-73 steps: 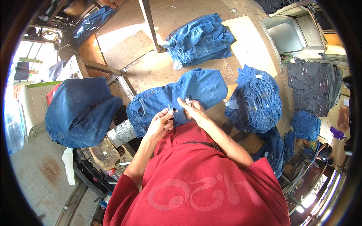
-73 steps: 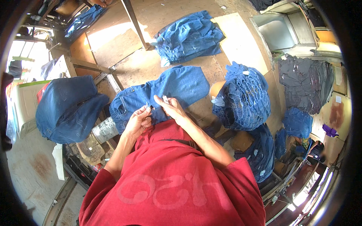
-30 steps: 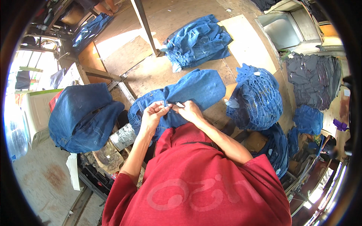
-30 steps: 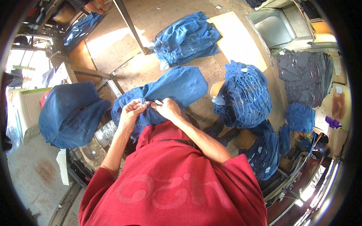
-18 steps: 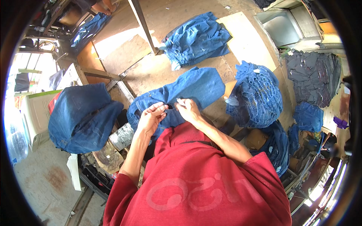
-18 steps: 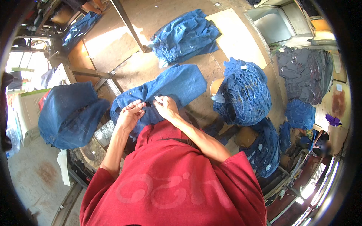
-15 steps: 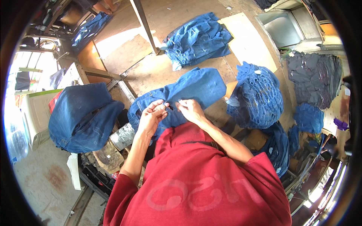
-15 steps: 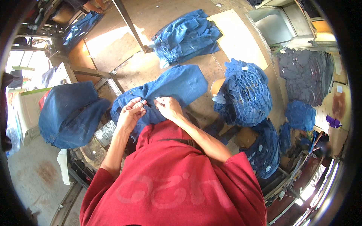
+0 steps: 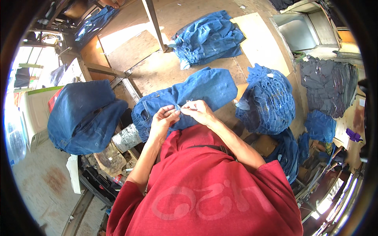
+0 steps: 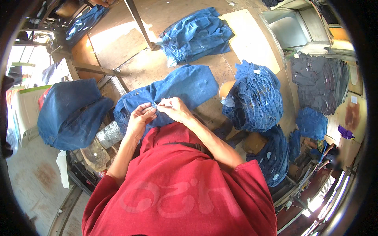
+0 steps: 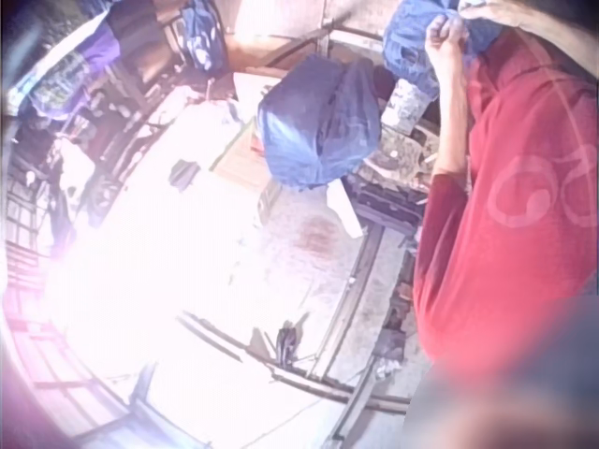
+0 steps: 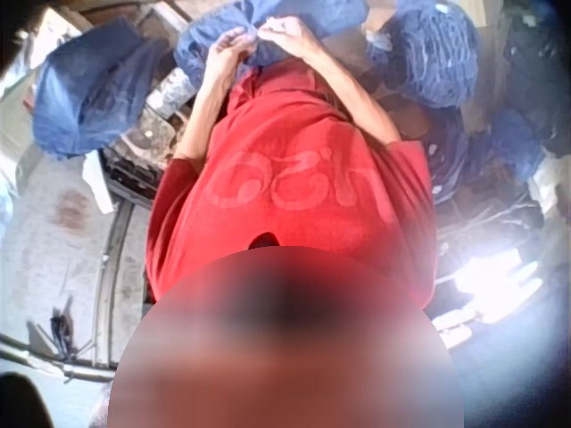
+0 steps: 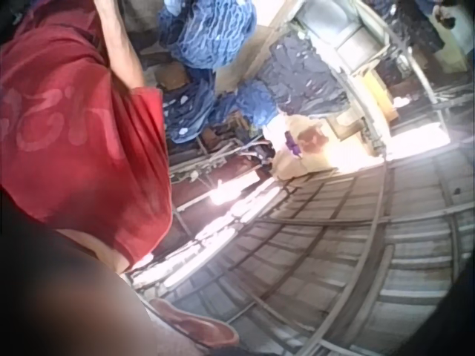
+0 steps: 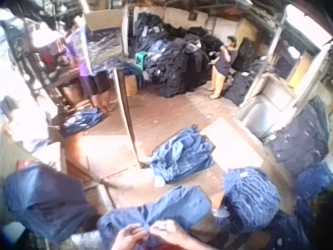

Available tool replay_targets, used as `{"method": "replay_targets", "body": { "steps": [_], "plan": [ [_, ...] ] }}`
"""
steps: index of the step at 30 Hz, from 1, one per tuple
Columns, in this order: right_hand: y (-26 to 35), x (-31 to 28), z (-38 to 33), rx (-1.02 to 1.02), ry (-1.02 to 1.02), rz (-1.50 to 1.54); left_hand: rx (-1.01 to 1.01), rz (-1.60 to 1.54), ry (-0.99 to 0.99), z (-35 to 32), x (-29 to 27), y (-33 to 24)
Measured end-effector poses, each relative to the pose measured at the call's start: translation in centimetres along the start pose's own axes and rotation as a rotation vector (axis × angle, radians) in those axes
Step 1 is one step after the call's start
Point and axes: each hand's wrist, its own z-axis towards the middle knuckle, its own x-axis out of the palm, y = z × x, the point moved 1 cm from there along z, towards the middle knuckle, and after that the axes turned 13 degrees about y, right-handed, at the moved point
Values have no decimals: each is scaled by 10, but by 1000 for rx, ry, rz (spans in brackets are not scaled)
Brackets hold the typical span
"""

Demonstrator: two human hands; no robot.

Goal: The person uses a small metal tool to scrape and smooth the surface of a pair of blue jeans laid on a workbench. They repeatedly scrape different areas, lift and reposition the jeans, and continue the scraping action across the garment.

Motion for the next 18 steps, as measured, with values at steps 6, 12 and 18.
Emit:
{"method": "replay_targets", "body": {
  "steps": [6,12,18],
  "plan": [
    [8,-1,1,140,92,112,-26,-4,35,7,-6,3],
    [-1,-7,7,203,132,447,131,54,-48,15,-11,-3],
    [-22,-2,11,221,98,825,173,-26,-156,22,-23,7]
  ]
}}
